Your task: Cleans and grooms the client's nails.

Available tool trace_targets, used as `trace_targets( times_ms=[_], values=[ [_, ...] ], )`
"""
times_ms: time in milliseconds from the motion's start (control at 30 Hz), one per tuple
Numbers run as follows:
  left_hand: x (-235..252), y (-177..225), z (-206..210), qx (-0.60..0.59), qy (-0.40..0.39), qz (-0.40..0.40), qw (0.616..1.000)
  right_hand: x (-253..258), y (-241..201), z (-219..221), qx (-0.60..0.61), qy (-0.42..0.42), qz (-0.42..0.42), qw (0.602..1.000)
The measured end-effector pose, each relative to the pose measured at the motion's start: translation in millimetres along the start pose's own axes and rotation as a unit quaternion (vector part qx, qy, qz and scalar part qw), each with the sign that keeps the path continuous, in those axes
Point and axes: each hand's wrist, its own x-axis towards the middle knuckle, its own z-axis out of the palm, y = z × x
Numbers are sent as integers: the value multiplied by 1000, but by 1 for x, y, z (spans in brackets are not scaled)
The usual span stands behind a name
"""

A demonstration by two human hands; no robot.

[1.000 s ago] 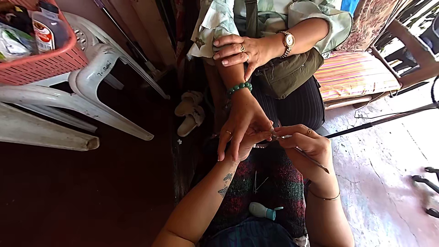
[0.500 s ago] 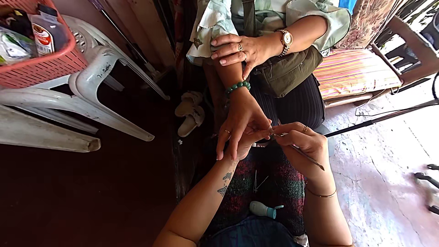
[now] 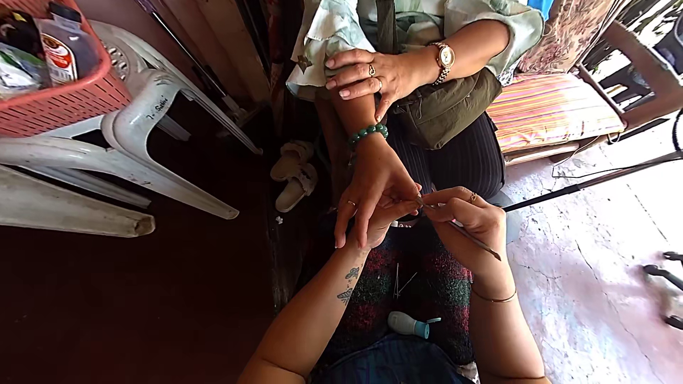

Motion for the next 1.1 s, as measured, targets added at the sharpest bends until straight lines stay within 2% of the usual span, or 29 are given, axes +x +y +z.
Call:
trace_targets(
  times_ms=[133, 467, 600, 667, 733, 800, 867, 933, 1000, 1100],
  values=[
    [0, -1, 0, -2, -4, -2, 1000, 0, -1, -4, 18, -4, 14, 1000],
    [0, -1, -2, 1, -2, -3, 1000, 8, -8, 0, -37, -6, 9, 999],
    [1, -3, -4, -48, -35, 1, 998, 13, -10, -22, 13, -65, 39, 997],
    [2, -3, -4, -76, -43, -2, 996, 15, -12, -17, 101, 12, 39, 994],
    [1, -4, -3, -83, -14, -5, 996, 20, -15, 8, 227, 105, 24, 968],
    [1, -4, -2, -70, 21, 2, 997, 27, -11, 40, 316, 150, 14, 937],
    [0, -4, -4, -57, 44, 0, 997, 35, 5, 59, 295, 193, 1, 936],
    [0, -5, -5, -68, 50, 1, 996, 42, 10, 54, 241, 238, -6, 941],
    [0, -2, -5, -71, 43, 14, 996, 44, -1, 44, 266, 235, -16, 935],
    [-1, -2, -5, -46, 60, 42, 996, 35, -6, 48, 337, 147, 4, 930]
  ],
)
